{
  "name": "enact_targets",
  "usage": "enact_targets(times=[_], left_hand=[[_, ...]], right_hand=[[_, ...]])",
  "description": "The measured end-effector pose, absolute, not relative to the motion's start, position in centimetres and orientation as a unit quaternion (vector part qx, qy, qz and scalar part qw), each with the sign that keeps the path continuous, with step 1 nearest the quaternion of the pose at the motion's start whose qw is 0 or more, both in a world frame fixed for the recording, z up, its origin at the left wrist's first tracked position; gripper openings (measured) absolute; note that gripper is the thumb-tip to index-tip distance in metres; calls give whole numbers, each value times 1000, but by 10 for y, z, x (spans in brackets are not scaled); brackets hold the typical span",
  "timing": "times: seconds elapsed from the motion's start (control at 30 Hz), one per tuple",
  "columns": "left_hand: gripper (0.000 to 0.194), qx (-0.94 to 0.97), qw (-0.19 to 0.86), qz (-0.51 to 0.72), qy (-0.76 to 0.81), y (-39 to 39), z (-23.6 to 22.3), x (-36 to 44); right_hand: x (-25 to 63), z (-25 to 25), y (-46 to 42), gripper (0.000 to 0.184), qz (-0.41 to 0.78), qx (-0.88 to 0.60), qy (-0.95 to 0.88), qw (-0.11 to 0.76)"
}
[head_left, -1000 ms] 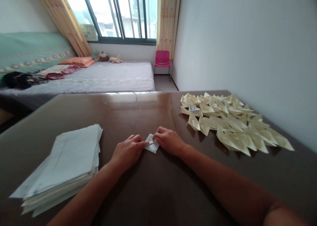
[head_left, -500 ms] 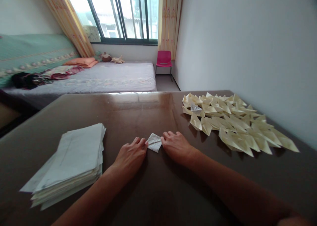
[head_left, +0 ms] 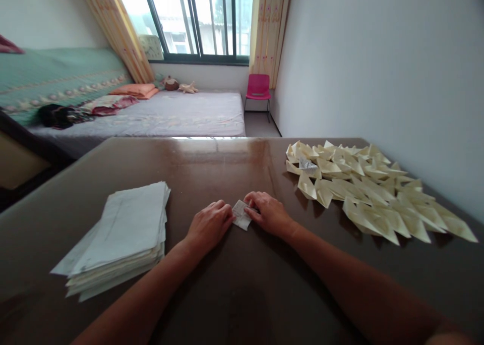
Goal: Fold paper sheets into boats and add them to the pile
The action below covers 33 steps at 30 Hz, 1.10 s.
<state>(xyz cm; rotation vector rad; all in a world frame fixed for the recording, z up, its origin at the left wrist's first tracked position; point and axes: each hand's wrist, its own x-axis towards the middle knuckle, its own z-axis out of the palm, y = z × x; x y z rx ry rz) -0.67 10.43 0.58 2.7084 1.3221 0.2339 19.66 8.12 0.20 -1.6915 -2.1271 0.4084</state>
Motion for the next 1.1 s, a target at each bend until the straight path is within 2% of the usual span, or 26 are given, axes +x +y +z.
enact_targets(times=[0.13, 0.27, 0.57, 0.63, 0.73, 0.77, 0.83, 0.93, 1.03, 1.1], left_hand=[[24, 872, 103, 118, 464, 105, 3, -6], [53, 859, 173, 174, 450, 110, -2, -6], [75, 702, 556, 239, 375, 124, -5, -11], [72, 677, 598, 237, 358, 123, -1, -11], [55, 639, 646, 212, 359, 121, 6, -11], [49, 627, 655, 210, 367, 120, 8, -11], [40, 611, 656, 229, 379, 119, 10, -11], [37, 586, 654, 285, 384, 117, 12, -9], [43, 560, 669, 308, 381, 115, 10, -5], [42, 581, 649, 318, 374, 114, 7, -3]], right_hand=[[196, -1, 83, 10, 147, -583, -776, 192], [199, -4, 86, 11, 165, -503, -814, 238], [200, -3, 86, 14, 235, -361, -827, 362], [199, -2, 86, 12, 254, -346, -821, 376], [196, -2, 85, 8, 301, -352, -783, 415], [195, -2, 85, 12, 324, -366, -756, 436], [194, -3, 87, 30, 377, -404, -684, 476], [194, -6, 91, 49, 449, -455, -598, 483], [192, -9, 92, 46, 473, -461, -600, 451], [191, -8, 90, 32, 426, -471, -634, 441]])
